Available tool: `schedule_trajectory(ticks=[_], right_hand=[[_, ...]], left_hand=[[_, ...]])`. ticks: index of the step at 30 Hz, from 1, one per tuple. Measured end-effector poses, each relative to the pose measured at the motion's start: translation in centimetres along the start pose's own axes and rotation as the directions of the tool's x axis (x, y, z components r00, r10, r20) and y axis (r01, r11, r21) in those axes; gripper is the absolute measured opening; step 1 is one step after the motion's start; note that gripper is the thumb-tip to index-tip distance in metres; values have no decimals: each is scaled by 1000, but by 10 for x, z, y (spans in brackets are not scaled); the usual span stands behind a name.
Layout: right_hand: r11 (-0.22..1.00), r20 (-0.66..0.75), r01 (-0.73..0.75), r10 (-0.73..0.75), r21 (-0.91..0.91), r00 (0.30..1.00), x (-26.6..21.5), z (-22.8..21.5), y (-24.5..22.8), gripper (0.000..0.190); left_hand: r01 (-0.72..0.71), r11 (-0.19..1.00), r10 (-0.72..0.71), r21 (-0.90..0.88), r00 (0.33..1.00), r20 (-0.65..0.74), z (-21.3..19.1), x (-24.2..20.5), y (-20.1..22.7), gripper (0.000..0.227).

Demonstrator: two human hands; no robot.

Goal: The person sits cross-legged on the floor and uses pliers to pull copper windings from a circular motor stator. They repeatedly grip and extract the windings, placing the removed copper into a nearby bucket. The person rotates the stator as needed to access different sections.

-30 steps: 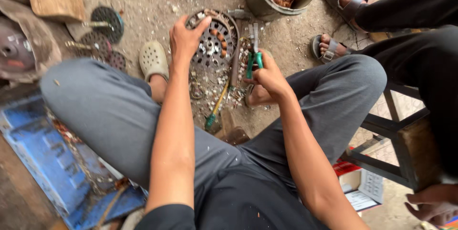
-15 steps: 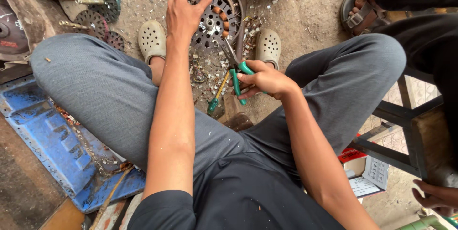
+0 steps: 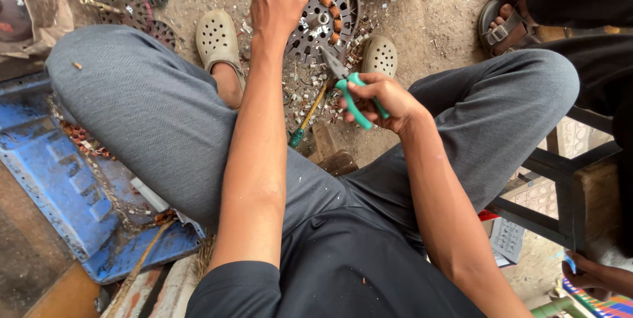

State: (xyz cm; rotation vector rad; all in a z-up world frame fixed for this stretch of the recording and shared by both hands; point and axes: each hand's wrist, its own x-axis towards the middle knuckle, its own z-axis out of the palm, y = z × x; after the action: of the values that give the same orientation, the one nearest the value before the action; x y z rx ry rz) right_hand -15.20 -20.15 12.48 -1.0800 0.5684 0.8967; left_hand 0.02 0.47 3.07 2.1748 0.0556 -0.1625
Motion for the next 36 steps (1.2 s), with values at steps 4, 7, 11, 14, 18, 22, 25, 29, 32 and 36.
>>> schedule_trajectory(ticks=[4, 7, 11, 14, 18, 22, 25, 29, 32, 36], right_hand=[[989, -13, -21, 23, 149, 1000, 0, 3, 1, 24], [962, 159, 26, -71, 273, 985, -18, 8, -2, 20], [936, -61, -69, 52, -344, 997, -43, 14, 4, 22], [719, -220, -260, 152, -645, 964, -44, 17, 13, 22], [806, -141, -129, 57, -578, 988, -36, 25, 20, 21], [788, -221, -156, 25, -596, 975, -34, 34, 5, 21], [692, -220, -176, 25, -700, 975, -29, 38, -18, 23], [598, -236, -227, 65, -769, 970, -22, 45, -42, 23], [529, -248, -266, 107, -806, 963, -23, 51, -56, 26], [338, -311, -347, 156, -875, 937, -19, 57, -78, 28]], left_hand=[[-54, 998, 55, 29, 997, -49, 2, 1, -3, 70], [-29, 999, 30, 40, 999, -33, 4, 4, -3, 71], [-91, 996, 91, 15, 993, -71, 4, 1, -7, 72], [-38, 999, 39, 19, 997, -60, 6, 3, -6, 72], [-61, 998, 61, 11, 995, -82, 8, 3, -10, 74], [-80, 996, 82, 33, 993, -86, 10, 3, -16, 78], [-85, 996, 86, 17, 993, -81, 12, 4, -16, 78], [-89, 995, 92, 36, 990, -103, 12, 5, -19, 79], [-46, 999, 46, 3, 998, -52, 16, 5, -22, 79], [-85, 996, 87, 17, 992, -95, 20, 8, -28, 83]])
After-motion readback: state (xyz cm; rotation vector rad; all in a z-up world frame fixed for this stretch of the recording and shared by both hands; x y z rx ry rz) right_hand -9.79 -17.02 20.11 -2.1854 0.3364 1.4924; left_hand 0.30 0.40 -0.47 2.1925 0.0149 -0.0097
